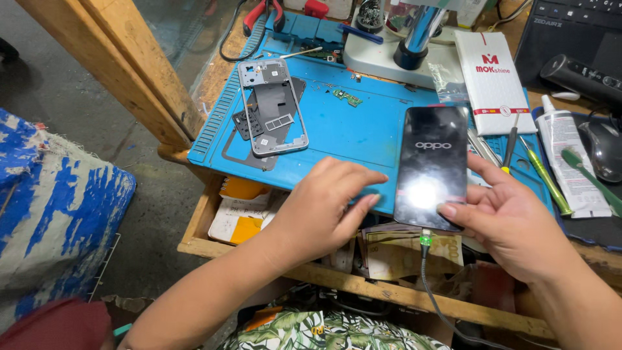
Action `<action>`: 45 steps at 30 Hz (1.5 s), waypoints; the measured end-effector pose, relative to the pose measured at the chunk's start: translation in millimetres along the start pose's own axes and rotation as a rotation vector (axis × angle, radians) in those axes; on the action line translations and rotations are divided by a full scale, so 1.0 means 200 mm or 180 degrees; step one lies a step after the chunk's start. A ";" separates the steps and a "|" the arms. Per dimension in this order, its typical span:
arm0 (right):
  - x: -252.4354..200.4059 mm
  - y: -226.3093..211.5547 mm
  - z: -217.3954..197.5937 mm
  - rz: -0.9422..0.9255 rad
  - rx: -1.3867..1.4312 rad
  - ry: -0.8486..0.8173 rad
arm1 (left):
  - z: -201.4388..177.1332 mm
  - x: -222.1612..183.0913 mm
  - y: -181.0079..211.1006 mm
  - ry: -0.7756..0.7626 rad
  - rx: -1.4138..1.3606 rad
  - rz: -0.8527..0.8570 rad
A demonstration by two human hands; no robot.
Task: The person tests a replacement screen on a disassembled mobile phone by connecting it to the logic board, powering it on, and interacting with the touch display while the device is plugged into a charger.
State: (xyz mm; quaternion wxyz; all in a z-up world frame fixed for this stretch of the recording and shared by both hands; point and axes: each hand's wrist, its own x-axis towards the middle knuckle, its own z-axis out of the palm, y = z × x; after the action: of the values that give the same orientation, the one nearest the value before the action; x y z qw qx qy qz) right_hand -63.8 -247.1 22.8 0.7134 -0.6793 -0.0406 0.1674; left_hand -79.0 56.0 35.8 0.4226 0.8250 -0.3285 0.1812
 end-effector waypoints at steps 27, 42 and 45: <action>0.14 -0.21 0.20 0.0733 -0.2647 0.0195 | 0.08 -0.09 -0.04 -0.0081 0.0669 0.0064; 0.00 -0.22 0.23 0.0834 -0.3149 0.0224 | 0.08 -0.09 -0.04 -0.0019 0.0709 0.0220; -0.07 -0.20 0.18 0.0306 -0.3294 0.0350 | 0.05 -0.12 -0.03 0.0123 0.0707 0.0385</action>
State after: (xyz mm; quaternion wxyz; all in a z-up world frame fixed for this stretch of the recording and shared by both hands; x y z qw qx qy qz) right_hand -80.7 -218.2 67.3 0.2769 -0.9519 -0.0492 0.1220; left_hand -91.4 60.1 13.2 0.3232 0.8418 -0.3473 0.2575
